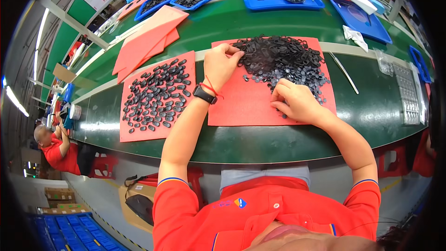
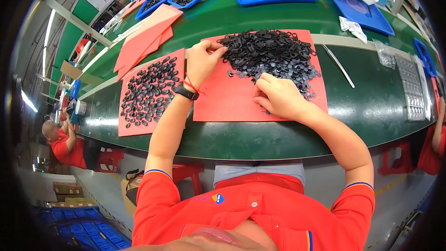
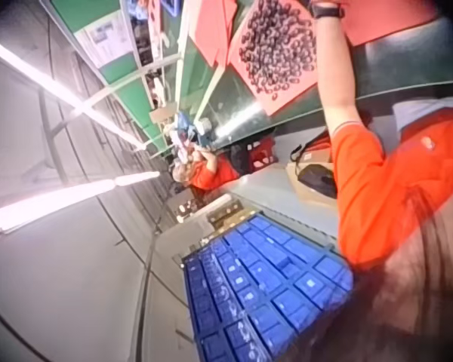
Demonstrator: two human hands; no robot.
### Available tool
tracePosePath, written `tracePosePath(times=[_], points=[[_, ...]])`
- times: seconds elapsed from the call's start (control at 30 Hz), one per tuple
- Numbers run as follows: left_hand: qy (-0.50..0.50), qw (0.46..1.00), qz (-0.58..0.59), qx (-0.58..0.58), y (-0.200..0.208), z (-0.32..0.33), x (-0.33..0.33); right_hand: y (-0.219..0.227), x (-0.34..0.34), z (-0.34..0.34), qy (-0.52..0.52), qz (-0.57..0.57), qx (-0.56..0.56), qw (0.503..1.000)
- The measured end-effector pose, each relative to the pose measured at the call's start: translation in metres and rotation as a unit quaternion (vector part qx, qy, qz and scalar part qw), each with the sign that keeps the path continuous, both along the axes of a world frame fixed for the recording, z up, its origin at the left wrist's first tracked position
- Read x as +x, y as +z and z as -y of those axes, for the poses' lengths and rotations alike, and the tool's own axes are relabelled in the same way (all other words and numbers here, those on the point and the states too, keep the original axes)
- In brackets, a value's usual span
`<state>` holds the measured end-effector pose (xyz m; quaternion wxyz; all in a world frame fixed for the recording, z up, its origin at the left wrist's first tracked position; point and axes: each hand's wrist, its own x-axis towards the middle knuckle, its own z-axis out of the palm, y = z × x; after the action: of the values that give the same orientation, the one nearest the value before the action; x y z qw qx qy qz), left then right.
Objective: The person assembles small black plastic components by fitting small pieces onto them by hand and using tweezers, placing the completed parts onto a red pad.
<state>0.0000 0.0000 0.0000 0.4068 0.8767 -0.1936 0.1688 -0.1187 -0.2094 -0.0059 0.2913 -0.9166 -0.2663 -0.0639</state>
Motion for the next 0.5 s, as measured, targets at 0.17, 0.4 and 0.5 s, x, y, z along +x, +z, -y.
tracePosePath(times=[0.17, 0.4, 0.5], points=[[-0.013, 1.0, -0.013, -0.002, 0.005, -0.005, -0.03, 0.003, -0.001, -0.001, 0.003, -0.082, 0.084, 0.993], [-0.099, 0.966, -0.141, -0.195, -0.01, -0.008, -0.053, 0.0, 0.001, -0.003, 0.032, -0.056, 0.216, 0.974], [-0.154, 0.919, -0.255, -0.258, -0.007, -0.007, -0.056, 0.003, 0.0, -0.002, -0.003, -0.154, 0.236, 0.959]])
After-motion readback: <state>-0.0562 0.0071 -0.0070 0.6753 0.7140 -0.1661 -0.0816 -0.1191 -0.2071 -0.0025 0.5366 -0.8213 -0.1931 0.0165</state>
